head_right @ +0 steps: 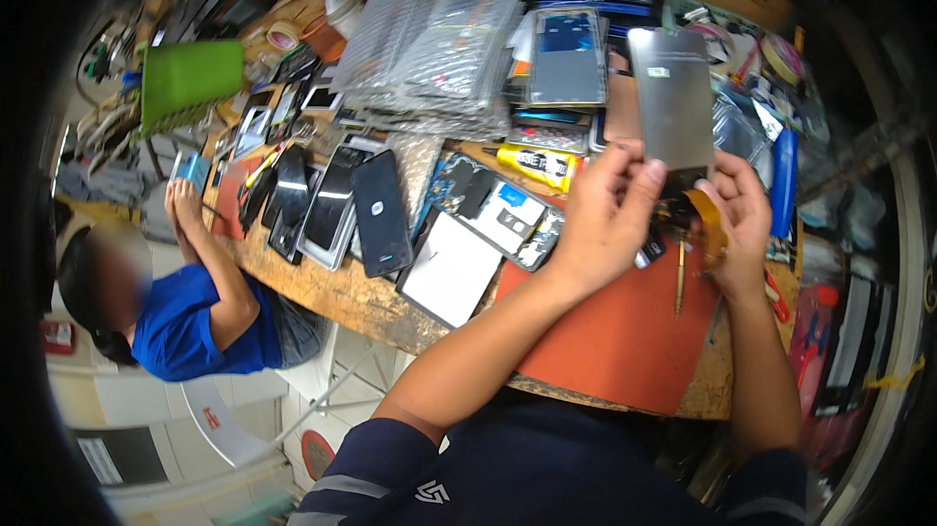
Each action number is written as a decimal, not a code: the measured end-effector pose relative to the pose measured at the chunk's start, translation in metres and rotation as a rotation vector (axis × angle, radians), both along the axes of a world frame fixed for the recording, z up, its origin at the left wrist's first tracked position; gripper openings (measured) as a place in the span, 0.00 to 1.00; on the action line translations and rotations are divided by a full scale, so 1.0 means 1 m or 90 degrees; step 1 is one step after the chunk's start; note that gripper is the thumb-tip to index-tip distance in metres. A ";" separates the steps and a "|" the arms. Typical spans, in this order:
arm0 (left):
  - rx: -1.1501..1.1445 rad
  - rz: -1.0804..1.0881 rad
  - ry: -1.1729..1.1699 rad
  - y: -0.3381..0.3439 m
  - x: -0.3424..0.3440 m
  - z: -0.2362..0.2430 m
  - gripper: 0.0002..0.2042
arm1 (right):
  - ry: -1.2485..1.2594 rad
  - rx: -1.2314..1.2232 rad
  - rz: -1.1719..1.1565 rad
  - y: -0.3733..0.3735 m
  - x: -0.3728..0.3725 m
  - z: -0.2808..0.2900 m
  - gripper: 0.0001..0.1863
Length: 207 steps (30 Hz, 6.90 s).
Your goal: The person handles multiple mobile phones and parts at a cluttered workbench, opening and closing phone casings, inspecting internal components, and moving items around. They also walk to a sink area and return to the bench, continuing to manipulate phone parts.
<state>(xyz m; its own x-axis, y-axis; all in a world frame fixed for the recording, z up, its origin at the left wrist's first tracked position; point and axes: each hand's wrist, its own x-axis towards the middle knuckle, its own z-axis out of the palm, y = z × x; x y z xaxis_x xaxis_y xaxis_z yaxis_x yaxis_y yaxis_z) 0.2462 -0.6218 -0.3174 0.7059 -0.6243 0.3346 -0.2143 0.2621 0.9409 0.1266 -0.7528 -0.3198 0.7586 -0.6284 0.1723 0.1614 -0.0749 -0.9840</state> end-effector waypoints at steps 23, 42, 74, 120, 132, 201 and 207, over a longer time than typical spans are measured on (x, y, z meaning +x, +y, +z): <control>-0.096 -0.216 0.295 0.005 0.011 0.010 0.10 | -0.035 -0.897 -0.068 0.017 -0.002 0.030 0.33; -0.749 -0.615 -0.244 0.087 -0.070 0.151 0.09 | -0.201 -0.384 -0.050 0.034 -0.025 0.005 0.18; 0.680 -0.292 -0.842 0.120 0.060 0.117 0.39 | -0.040 0.164 0.413 0.008 -0.002 0.003 0.13; 0.434 0.289 -0.491 0.156 -0.075 -0.010 0.15 | 0.079 0.235 0.325 0.024 -0.006 0.012 0.12; 0.250 0.159 -0.220 0.081 -0.055 0.028 0.11 | -0.108 -0.019 0.042 0.027 -0.006 0.013 0.19; -0.046 -0.112 0.208 0.021 0.008 0.020 0.09 | 0.023 -0.129 0.025 0.032 -0.008 0.014 0.12; -0.267 0.024 0.226 0.039 0.058 0.037 0.07 | 0.043 -0.486 -0.061 0.015 -0.005 0.008 0.13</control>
<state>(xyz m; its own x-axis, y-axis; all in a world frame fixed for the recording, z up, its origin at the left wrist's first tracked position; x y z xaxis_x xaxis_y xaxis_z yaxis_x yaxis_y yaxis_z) 0.3044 -0.5826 -0.2799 0.8399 -0.4610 0.2865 0.0815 0.6289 0.7732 0.1219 -0.7382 -0.3118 0.7313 -0.4181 0.5389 0.0607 -0.7470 -0.6620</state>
